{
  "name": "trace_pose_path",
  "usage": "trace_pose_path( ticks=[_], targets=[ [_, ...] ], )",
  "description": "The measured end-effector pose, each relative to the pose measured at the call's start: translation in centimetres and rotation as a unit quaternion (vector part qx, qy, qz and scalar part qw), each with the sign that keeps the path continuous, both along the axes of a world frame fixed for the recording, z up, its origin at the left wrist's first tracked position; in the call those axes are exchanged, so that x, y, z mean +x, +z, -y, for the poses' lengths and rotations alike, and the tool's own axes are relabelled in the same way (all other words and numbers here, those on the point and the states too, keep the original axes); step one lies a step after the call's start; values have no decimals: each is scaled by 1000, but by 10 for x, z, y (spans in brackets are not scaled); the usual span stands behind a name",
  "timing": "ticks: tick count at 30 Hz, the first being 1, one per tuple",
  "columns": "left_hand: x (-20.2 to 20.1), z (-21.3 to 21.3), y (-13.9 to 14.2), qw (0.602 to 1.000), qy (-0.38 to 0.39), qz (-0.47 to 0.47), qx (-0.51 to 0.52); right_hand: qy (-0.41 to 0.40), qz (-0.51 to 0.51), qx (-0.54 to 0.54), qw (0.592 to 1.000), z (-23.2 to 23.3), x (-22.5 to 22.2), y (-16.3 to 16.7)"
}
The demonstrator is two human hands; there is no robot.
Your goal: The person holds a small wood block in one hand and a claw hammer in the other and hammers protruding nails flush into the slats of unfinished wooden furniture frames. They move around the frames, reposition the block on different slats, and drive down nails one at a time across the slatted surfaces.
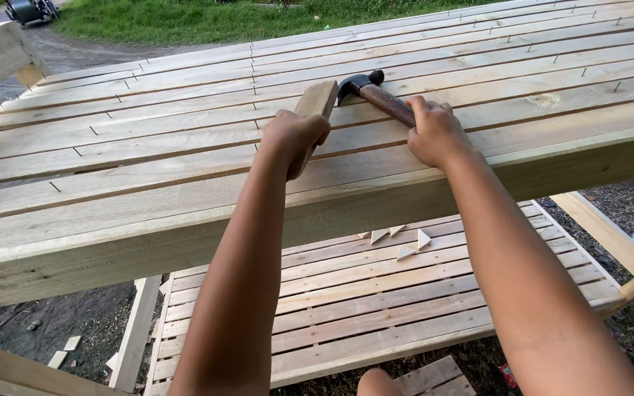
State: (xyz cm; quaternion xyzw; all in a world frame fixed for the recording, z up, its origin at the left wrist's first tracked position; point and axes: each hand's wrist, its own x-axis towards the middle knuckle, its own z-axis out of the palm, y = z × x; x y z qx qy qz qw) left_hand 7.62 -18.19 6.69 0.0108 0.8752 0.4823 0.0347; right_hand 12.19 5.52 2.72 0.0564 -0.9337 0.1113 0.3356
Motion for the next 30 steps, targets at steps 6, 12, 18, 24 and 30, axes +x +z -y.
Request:
trace_pose_path(
  ticks=[6,12,18,24,30],
  targets=[
    [34,22,-13,990,-49,-84,98,-179,197,18,964,28,-3,36],
    [79,35,-54,945,-98,-47,309,-210,121,-68,968,34,-21,29],
    [123,2,-111,913,-209,-98,338,-105,-138,-91,981,-45,44,-26],
    [169,-92,-208,873,-335,20,353,-21,-19,-504,863,-56,207,-143],
    [212,-148,-313,767,-387,217,463,-171,163,-691,683,-22,291,-276]
  ],
)
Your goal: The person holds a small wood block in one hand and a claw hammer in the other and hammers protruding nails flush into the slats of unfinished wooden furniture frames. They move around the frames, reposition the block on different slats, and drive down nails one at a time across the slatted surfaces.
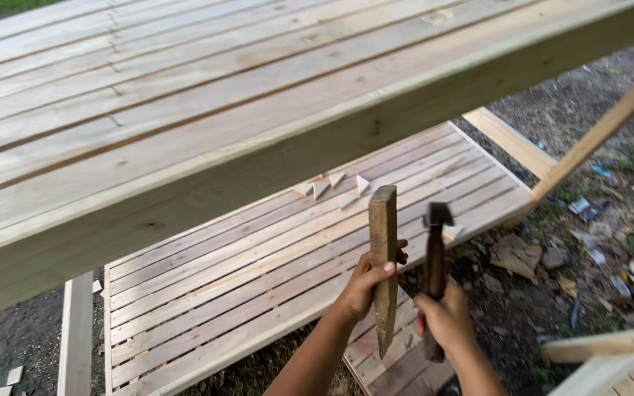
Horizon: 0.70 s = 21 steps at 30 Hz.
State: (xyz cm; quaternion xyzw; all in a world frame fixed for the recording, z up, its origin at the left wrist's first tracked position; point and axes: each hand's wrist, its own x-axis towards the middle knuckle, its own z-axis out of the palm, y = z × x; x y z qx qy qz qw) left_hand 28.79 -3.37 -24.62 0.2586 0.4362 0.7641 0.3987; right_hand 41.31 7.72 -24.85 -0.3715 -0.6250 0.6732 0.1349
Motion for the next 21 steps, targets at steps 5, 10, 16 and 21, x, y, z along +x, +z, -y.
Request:
trace_pose_path(
  ticks=[5,10,16,21],
  targets=[
    [24,-17,-67,986,-55,71,-141,61,96,-41,993,17,18,-82],
    [33,-5,-134,959,-117,178,-187,131,92,-50,986,32,29,-151],
    [39,10,-234,924,-135,269,-236,373,140,-63,915,-4,57,-261],
    [65,13,-342,872,-69,334,-352,-25,128,-221,967,-45,101,-396]
  ],
)
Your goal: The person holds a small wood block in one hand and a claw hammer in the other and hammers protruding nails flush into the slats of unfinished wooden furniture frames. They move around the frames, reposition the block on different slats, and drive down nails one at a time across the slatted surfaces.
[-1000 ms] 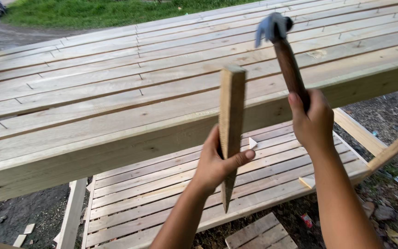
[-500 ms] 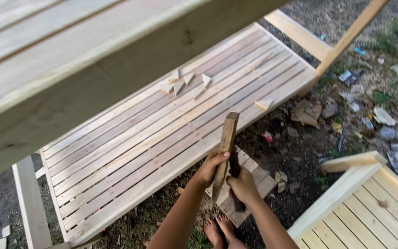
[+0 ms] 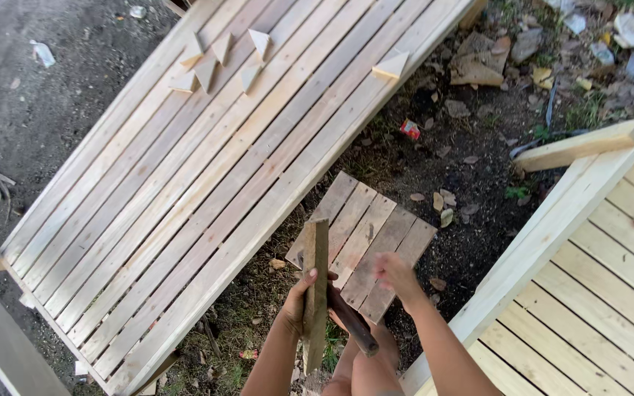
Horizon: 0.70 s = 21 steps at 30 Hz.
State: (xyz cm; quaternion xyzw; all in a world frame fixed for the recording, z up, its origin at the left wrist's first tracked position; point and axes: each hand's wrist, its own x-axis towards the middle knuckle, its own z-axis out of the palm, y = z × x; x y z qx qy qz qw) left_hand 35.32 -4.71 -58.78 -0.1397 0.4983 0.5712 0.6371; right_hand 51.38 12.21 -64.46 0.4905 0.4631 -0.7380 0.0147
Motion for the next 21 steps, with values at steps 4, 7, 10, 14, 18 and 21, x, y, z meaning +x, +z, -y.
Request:
trace_pose_path(
  ticks=[4,7,10,14,18,21],
  targets=[
    [23,-4,-71,996,-62,17,-64,-135,258,147,945,0,29,-88],
    [31,-11,-107,992,-89,14,-86,-158,267,14,951,0,32,-128],
    [28,-17,-126,989,-97,6,-109,-163,271,-98,944,-4,30,-146],
    [17,-23,-128,990,-68,-8,-122,-220,219,-144,940,-11,23,-139],
    [5,-24,-107,993,-45,-24,-105,-177,114,-134,968,-15,-6,-109],
    [-3,-19,-78,992,-21,-34,-119,-172,54,-88,980,-20,-58,-75]
  ],
)
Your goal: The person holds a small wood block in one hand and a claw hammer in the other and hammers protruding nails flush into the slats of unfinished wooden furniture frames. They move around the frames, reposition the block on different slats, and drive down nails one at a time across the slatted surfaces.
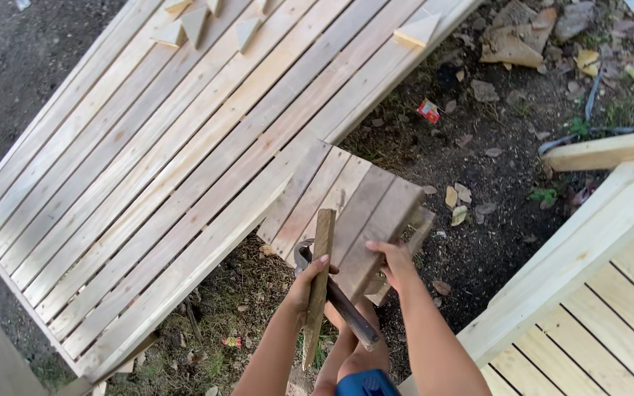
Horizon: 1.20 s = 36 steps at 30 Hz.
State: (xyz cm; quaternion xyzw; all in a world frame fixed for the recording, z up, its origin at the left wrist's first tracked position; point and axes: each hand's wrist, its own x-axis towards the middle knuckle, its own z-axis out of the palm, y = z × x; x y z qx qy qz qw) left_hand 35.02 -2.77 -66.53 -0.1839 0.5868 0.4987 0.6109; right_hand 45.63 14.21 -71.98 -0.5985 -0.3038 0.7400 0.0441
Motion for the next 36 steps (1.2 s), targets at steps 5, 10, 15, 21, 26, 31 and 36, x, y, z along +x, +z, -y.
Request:
trace_pose_path(
  ticks=[5,10,15,21,26,31,36],
  targets=[
    [-17,20,69,998,46,-14,-28,-41,-23,113,993,9,-60,91],
    [-35,56,136,993,87,-78,14,92,-39,232,968,28,-54,183],
    [-47,121,192,982,134,-132,18,260,-21,293,920,60,-69,261],
    [-54,223,233,926,303,-223,-23,407,-128,283,859,141,-141,317],
    [-32,330,253,852,441,-265,-96,528,-194,239,792,255,-197,341],
    [9,453,276,784,536,-256,-180,630,-274,162,708,405,-211,357],
    [72,577,298,724,606,-247,-217,710,-331,121,610,562,-189,362]
  ],
)
